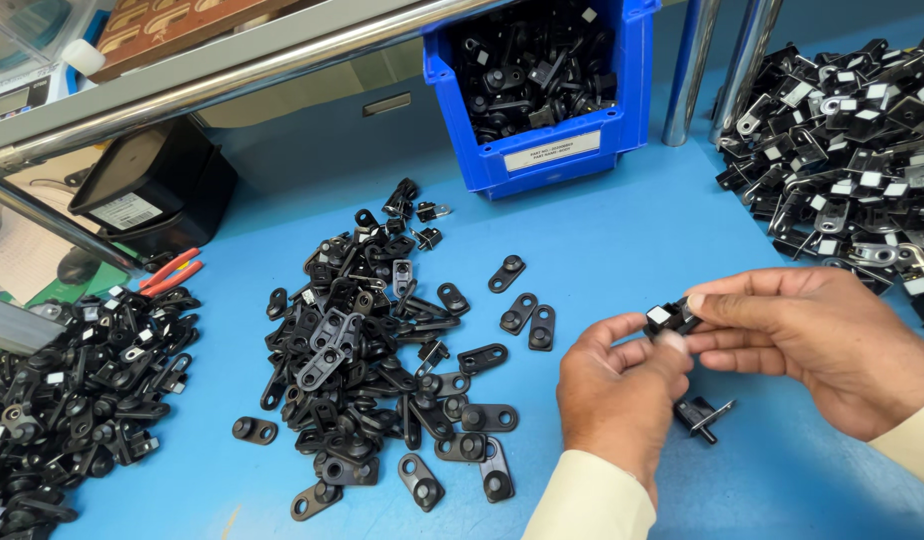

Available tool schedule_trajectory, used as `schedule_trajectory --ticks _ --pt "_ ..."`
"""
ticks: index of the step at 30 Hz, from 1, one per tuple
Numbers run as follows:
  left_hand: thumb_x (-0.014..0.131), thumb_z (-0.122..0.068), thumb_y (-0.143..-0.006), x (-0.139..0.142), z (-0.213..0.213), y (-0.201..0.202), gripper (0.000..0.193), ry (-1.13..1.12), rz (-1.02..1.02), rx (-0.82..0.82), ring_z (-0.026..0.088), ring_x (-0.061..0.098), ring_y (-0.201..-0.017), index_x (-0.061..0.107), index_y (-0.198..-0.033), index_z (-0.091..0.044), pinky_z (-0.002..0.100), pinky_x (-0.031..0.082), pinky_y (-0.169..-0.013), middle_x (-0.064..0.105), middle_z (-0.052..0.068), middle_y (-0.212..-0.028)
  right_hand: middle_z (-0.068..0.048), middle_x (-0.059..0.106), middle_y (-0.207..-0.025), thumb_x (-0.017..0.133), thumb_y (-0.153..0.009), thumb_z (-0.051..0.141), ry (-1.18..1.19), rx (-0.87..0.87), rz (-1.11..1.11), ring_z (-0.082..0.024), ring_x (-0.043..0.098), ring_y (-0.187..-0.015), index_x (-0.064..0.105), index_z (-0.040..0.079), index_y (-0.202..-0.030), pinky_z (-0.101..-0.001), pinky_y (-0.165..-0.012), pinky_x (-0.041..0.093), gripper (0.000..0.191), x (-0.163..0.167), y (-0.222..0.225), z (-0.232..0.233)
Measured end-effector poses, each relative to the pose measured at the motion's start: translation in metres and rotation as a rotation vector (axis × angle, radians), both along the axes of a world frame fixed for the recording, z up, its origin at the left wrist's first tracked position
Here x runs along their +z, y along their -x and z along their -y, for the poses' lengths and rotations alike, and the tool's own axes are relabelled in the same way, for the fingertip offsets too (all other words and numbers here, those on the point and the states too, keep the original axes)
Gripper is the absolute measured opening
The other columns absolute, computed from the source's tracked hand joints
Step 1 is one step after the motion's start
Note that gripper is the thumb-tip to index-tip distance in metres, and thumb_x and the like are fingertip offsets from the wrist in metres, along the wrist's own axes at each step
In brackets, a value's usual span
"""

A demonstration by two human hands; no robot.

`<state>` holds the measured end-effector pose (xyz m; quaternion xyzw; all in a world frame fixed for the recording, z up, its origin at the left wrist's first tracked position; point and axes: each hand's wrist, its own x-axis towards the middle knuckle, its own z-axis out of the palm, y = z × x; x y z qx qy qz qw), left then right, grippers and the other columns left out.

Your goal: The person repeatedly picks small black plastic brackets and metal fasteners from a pile on a blue workbench, aligns them, and presses them together by hand. Assembled units are placed into a blue bin while the process continues.

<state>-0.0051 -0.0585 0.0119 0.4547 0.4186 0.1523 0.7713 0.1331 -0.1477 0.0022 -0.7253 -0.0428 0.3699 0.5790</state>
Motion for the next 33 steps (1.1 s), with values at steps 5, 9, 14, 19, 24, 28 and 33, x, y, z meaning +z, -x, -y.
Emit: schedule_trajectory --ticks 5,9,14,19,24,28,33 --pt "0.074 -0.002 -0.083 -0.006 0.005 -0.004 0.033 -0.152 -0.005 0.042 0.011 0.074 -0.08 0.07 -0.115 0.0 0.024 0.06 -0.071 0.079 0.007 -0.095 -0.021 0.073 -0.102 0.065 -0.101 0.012 0.008 0.013 -0.011 -0.028 0.074 -0.095 0.07 -0.011 -0.117 -0.0396 -0.085 0.061 0.029 -0.005 -0.003 0.004" --pt "0.076 -0.005 -0.082 -0.005 0.008 -0.005 0.03 -0.358 -0.132 0.018 0.012 0.077 -0.076 0.073 -0.111 0.0 0.025 0.062 -0.069 0.08 0.007 -0.092 -0.018 0.073 -0.103 0.061 -0.1 0.011 -0.013 0.069 -0.024 -0.027 0.074 -0.094 0.07 -0.007 -0.12 -0.0376 -0.085 0.061 0.028 -0.01 -0.007 0.007" --pt "0.078 -0.007 -0.081 0.0 0.014 0.007 0.045 -0.439 -0.236 -0.018 0.013 0.076 -0.08 0.067 -0.124 -0.007 0.028 0.061 -0.072 0.077 0.006 -0.096 -0.022 0.076 -0.093 0.067 -0.099 0.011 0.099 0.309 -0.018 -0.028 0.075 -0.082 0.07 -0.005 -0.119 -0.0394 -0.076 0.063 0.025 -0.019 -0.033 -0.003" --pt "0.073 -0.006 -0.084 -0.003 0.024 0.024 0.035 -0.358 -0.235 0.053 0.014 0.075 -0.075 0.067 -0.119 -0.006 0.028 0.061 -0.071 0.077 0.006 -0.095 -0.018 0.078 -0.088 0.07 -0.094 0.011 0.129 0.611 0.258 -0.026 0.073 -0.071 0.073 -0.002 -0.11 -0.0376 -0.069 0.061 0.021 0.014 -0.07 -0.066" --pt "0.069 -0.004 -0.087 -0.01 0.02 0.039 0.027 -0.336 -0.258 0.039 0.01 0.074 -0.073 0.07 -0.114 -0.005 0.026 0.06 -0.066 0.077 0.003 -0.093 -0.006 0.074 -0.103 0.065 -0.095 0.01 -0.479 0.278 0.374 -0.015 0.076 -0.092 0.066 0.011 -0.112 -0.0299 -0.083 0.065 0.017 0.076 -0.087 -0.15" --pt "0.068 -0.002 -0.087 -0.013 -0.005 0.05 0.024 -0.389 -0.137 0.113 0.009 0.073 -0.066 0.071 -0.111 -0.002 0.025 0.059 -0.058 0.076 0.005 -0.087 -0.011 0.072 -0.104 0.068 -0.095 0.006 -0.421 0.332 0.476 -0.021 0.072 -0.095 0.066 0.004 -0.105 -0.034 -0.084 0.061 0.01 0.055 -0.071 -0.124" --pt "0.068 -0.003 -0.085 -0.004 -0.048 0.074 0.023 -0.412 -0.168 0.222 0.012 0.07 -0.058 0.073 -0.108 -0.004 0.027 0.059 -0.048 0.074 0.007 -0.08 -0.01 0.078 -0.096 0.068 -0.093 0.013 0.022 0.242 0.458 -0.021 0.072 -0.086 0.075 0.002 -0.11 -0.0362 -0.077 0.057 0.022 -0.017 -0.019 -0.03"
